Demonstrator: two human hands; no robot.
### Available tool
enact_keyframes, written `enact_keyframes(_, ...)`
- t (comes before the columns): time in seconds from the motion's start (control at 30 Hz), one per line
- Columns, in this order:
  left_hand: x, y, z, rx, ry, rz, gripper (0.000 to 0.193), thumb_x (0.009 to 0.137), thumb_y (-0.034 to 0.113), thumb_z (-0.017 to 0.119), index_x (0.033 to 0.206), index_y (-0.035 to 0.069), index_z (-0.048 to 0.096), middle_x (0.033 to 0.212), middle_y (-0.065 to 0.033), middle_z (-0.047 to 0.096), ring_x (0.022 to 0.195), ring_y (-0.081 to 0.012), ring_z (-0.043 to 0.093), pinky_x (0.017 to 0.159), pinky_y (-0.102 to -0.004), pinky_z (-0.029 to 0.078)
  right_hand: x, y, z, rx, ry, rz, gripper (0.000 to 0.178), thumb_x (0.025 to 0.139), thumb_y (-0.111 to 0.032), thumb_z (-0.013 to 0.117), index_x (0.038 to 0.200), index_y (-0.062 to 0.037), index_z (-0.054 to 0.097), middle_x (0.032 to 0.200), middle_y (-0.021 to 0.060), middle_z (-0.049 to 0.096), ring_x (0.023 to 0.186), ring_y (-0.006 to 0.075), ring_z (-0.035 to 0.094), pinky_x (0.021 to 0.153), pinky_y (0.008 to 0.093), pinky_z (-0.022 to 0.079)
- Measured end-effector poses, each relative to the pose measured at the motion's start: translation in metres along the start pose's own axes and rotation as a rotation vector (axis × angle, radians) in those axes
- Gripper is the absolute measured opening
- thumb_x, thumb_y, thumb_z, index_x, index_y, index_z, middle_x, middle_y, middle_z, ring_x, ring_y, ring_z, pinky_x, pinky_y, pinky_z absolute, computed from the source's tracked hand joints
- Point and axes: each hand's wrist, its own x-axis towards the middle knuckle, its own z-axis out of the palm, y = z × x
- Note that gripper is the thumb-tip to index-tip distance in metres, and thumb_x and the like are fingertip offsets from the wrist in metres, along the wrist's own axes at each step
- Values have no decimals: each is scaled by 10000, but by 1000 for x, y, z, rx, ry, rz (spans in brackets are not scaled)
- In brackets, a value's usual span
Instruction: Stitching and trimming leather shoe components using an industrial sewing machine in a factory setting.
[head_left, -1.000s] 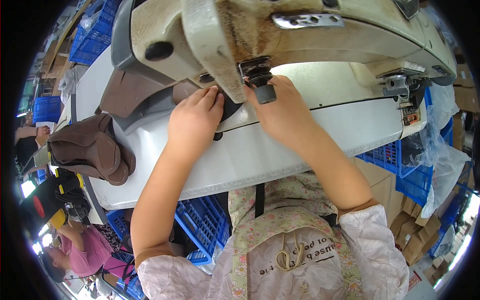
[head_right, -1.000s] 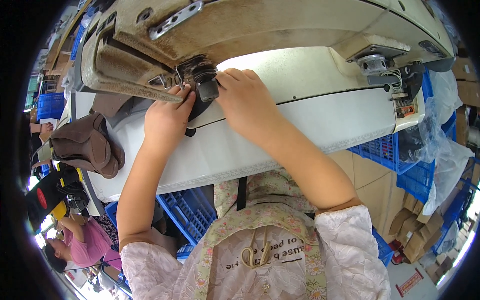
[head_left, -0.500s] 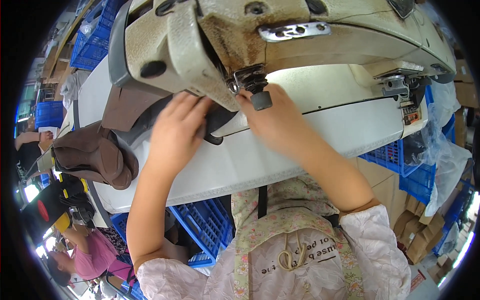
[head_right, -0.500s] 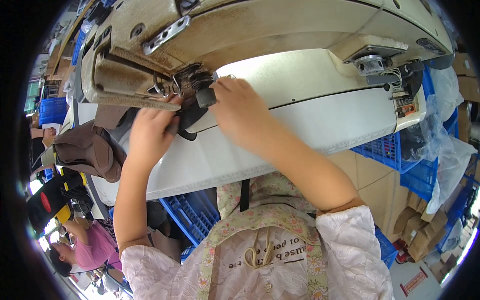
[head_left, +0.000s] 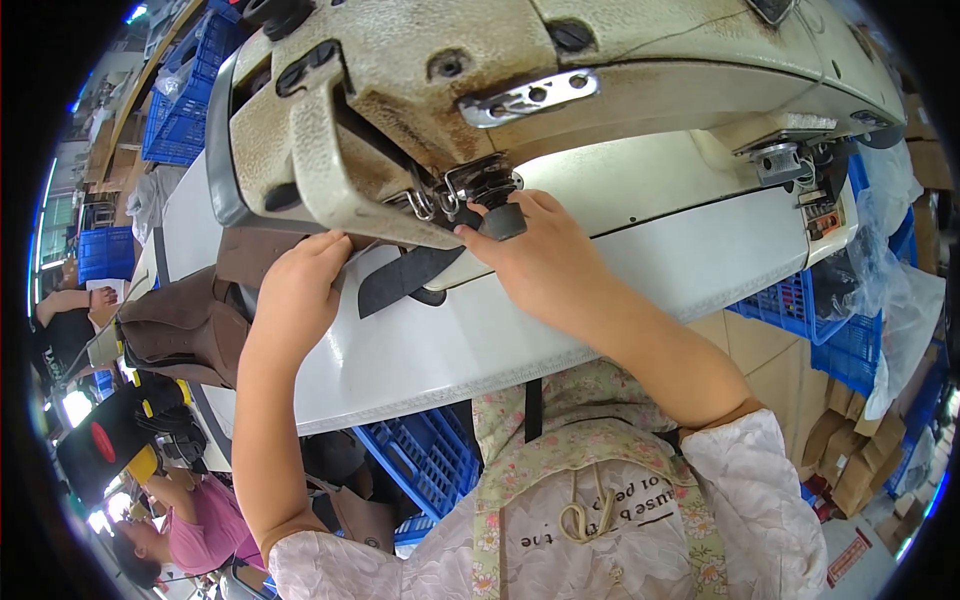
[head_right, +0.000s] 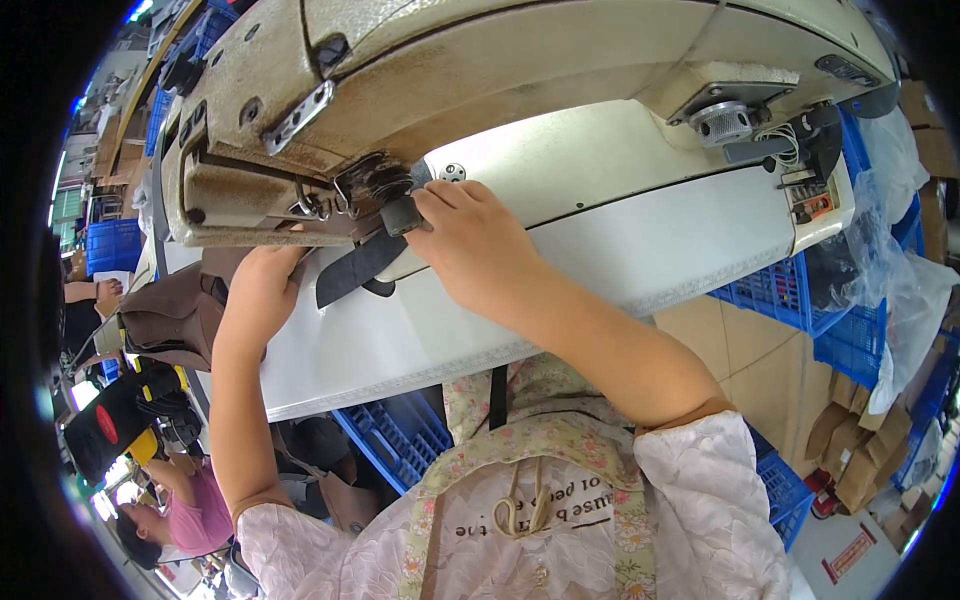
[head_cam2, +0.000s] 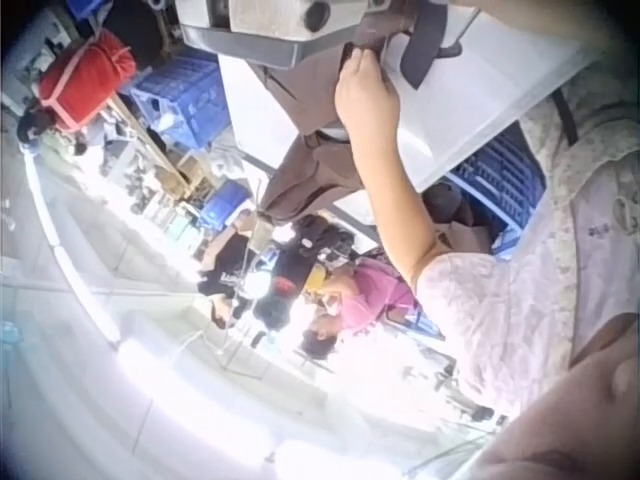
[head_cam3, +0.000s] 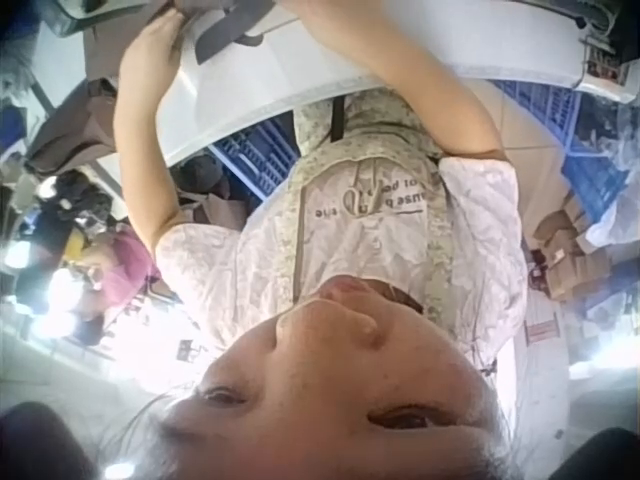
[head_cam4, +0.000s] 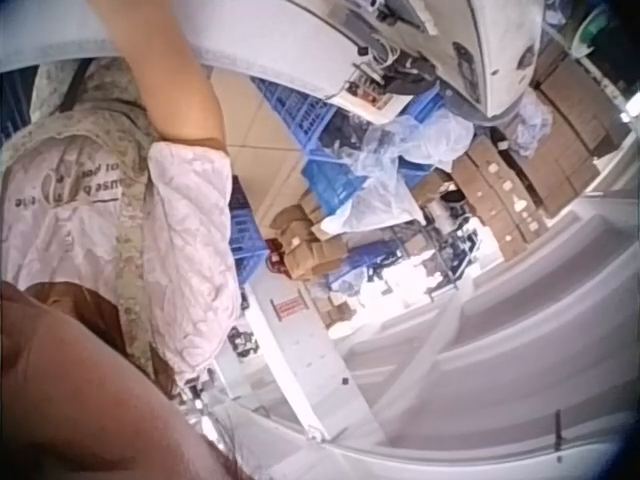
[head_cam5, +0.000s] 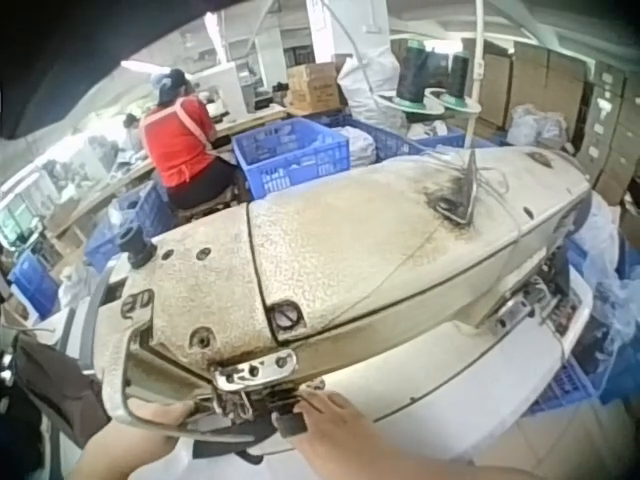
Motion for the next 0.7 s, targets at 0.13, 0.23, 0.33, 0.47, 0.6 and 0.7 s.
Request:
enact_keyframes(0.13, 14, 27, -36, 165, -234, -62, 194, 779, -11, 553, 947, -6, 650, 967, -175, 678, 941, -349, 650, 794, -434, 518, 2, 8, 1, 17, 8, -40, 161, 761, -82, 631, 891, -67, 724, 1123, 133, 647, 1160, 288, 573, 982, 430, 451)
enact_keyframes(0.23, 23, 43, -47, 265, -396, -34, 115, 766, 32, 569, 838, 5, 655, 830, -193, 669, 848, -375, 654, 769, -460, 508, 2, 12, 3, 33, 34, -24, 145, 752, -88, 643, 868, -77, 729, 1134, 136, 665, 1170, 285, 582, 998, 431, 447)
enact_keyframes(0.33, 25, 57, -50, 278, -456, -9, 105, 757, 90, 582, 734, 21, 657, 720, -197, 653, 774, -399, 652, 752, -482, 507, 5, 15, 3, 98, 74, -20, 142, 744, -87, 653, 863, -79, 730, 1158, 135, 674, 1180, 281, 589, 1011, 434, 446)
enact_keyframes(0.47, 32, 62, -39, 282, -512, 43, 110, 765, 111, 599, 752, 39, 681, 665, -174, 648, 711, -369, 669, 670, -466, 524, 5, 24, 1, 149, 49, -31, 150, 745, -73, 652, 873, -75, 730, 1159, 127, 675, 1183, 280, 590, 1009, 443, 451)
enact_keyframes(0.6, 24, 56, -21, 338, -234, -25, 205, 795, 206, 642, 936, 64, 688, 663, -98, 668, 642, -333, 684, 583, -452, 523, 7, 21, -2, 128, 36, -47, 143, 754, -73, 649, 874, -58, 725, 1151, 121, 673, 1177, 279, 593, 1005, 438, 455)
enact_keyframes(0.7, 21, 80, -16, 564, -231, 15, 388, 825, 232, 633, 1169, 51, 632, 877, -75, 707, 791, -270, 710, 604, -394, 524, 4, 18, 1, 100, 29, -38, 159, 766, -78, 643, 899, -30, 717, 1142, 119, 668, 1167, 279, 596, 1003, 421, 460)
